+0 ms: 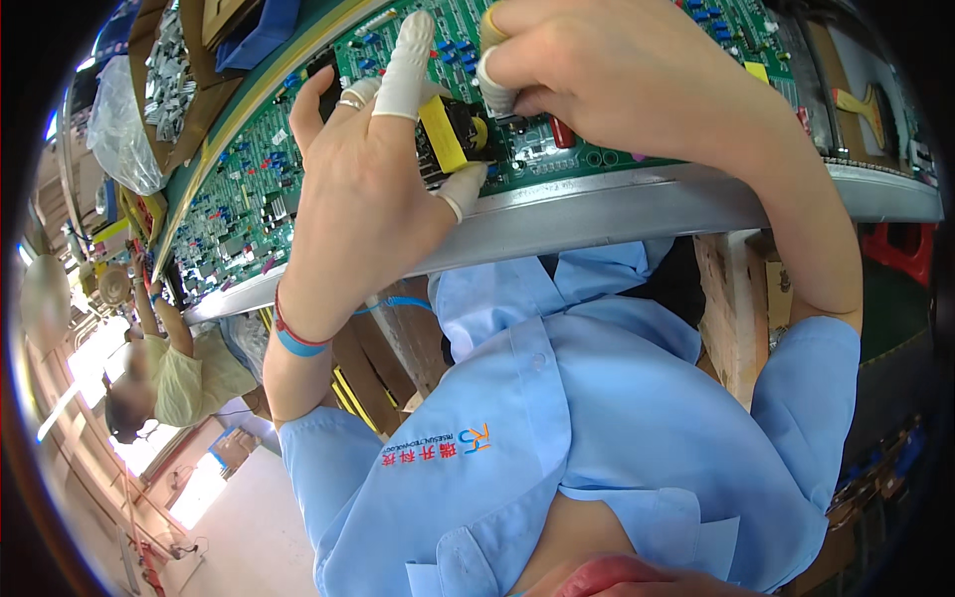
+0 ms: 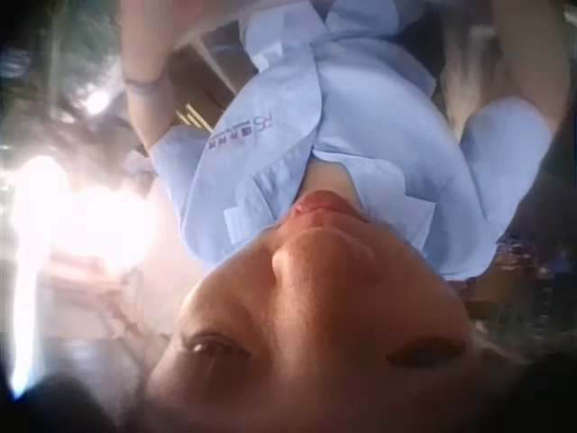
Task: Insert electronic components into printed circuit boards on an assembly line.
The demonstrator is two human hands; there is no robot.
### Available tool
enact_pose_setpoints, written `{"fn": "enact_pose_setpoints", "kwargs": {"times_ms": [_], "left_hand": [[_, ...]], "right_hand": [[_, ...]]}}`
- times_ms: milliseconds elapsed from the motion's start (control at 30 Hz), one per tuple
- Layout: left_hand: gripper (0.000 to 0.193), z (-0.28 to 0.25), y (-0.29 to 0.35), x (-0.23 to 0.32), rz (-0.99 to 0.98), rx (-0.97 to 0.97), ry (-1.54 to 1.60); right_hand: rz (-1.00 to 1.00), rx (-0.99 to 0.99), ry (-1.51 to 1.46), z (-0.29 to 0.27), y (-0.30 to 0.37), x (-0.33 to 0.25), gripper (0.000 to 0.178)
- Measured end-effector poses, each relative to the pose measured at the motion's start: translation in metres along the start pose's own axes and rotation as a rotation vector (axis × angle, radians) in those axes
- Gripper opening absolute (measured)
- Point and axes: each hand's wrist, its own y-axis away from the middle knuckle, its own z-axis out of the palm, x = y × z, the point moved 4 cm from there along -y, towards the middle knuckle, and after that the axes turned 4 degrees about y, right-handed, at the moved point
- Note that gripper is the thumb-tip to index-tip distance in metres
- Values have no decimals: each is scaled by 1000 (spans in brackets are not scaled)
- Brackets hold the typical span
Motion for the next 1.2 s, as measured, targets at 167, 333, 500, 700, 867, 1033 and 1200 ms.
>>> {"fn": "enact_pose_setpoints", "kwargs": {"times_ms": [167, 333, 500, 700, 867, 1033, 1200], "left_hand": [[82, -5, -6, 6, 133, -14, -106], [64, -8, -10, 4, 151, -69, -157], [64, -6, -10, 3, 204, -129, -219], [72, -8, -16, 7, 185, -182, -189], [90, -11, -27, 27, -26, -332, -86], [95, -13, -25, 19, -19, -305, -98], [75, 1, -8, 7, 108, 23, -78]], "right_hand": [[34, -27, -46, -3, -5, -2, 4], [114, -10, -84, -8, -4, -1, 7], [89, 222, -84, -13, -1, -3, 8], [101, 225, -50, -14, -1, -5, 10], [59, 298, -9, -9, 7, 9, 10], [-4, 406, 57, -20, 5, 6, 11], [67, 376, 106, -45, 5, -11, 11]]}}
